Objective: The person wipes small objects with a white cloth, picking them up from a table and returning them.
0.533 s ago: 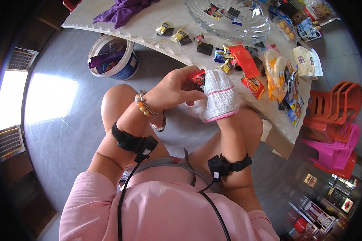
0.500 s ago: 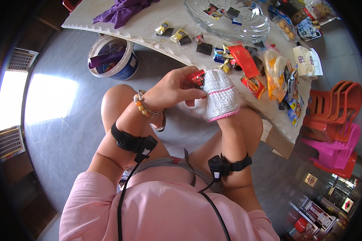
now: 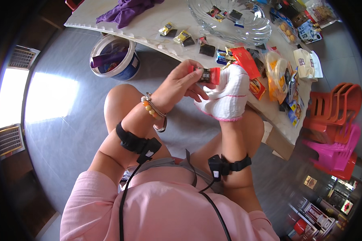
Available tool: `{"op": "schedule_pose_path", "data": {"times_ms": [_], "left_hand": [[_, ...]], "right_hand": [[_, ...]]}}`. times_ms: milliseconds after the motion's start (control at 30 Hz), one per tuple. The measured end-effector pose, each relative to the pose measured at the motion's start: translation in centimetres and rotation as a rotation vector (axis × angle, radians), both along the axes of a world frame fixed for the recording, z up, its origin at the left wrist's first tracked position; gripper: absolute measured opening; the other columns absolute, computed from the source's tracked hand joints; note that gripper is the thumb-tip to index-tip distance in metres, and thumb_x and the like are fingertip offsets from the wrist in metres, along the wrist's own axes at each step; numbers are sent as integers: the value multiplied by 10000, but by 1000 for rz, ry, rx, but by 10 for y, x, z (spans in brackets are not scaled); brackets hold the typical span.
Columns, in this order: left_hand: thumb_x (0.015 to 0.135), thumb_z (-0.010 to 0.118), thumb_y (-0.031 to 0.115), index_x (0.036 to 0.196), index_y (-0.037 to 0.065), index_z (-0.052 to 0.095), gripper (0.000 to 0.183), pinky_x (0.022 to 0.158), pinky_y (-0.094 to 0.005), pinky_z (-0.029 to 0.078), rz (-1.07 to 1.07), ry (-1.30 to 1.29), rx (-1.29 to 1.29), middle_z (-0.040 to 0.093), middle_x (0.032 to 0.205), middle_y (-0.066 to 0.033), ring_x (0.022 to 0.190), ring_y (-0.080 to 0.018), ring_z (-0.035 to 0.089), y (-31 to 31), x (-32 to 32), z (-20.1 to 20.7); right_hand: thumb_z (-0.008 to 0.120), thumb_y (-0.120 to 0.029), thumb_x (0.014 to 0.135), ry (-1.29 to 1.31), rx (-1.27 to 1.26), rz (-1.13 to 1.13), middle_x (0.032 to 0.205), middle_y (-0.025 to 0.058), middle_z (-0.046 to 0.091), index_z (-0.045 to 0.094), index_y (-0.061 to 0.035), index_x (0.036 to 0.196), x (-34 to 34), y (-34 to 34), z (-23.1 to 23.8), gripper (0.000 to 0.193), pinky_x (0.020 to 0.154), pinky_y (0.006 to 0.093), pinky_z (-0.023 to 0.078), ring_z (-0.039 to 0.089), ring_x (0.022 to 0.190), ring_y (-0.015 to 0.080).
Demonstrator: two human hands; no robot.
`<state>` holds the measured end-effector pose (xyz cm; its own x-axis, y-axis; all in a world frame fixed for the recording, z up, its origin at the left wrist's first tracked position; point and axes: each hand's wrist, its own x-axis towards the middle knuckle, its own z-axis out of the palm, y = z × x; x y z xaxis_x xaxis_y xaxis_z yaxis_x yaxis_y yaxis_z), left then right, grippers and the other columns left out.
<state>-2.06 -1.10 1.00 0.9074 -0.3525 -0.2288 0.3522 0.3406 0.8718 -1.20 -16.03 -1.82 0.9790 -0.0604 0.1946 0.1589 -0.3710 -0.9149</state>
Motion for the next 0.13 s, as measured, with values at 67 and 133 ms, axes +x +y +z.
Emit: {"op": "schedule_pose_path", "data": {"times_ms": [67,133], "left_hand": [[915,376,223,1130,72,385,263,566,-241,492,-26,7,-57,584,893,-113,681,-136,599,-7,-5,-2],[909,389,193,1230,123,297,341,607,-247,498,-137,-20,12,567,968,-76,740,-156,595,-7,-2,-9]], "right_hand": [[548,-135,744,239,302,73,770,89,477,437,-53,900,-5,7,-4,209,586,323,407,510,680,209],[501,-259,839,413,488,181,916,94,509,441,-86,997,-10,12,-17,241,723,316,456,539,824,188]]}}
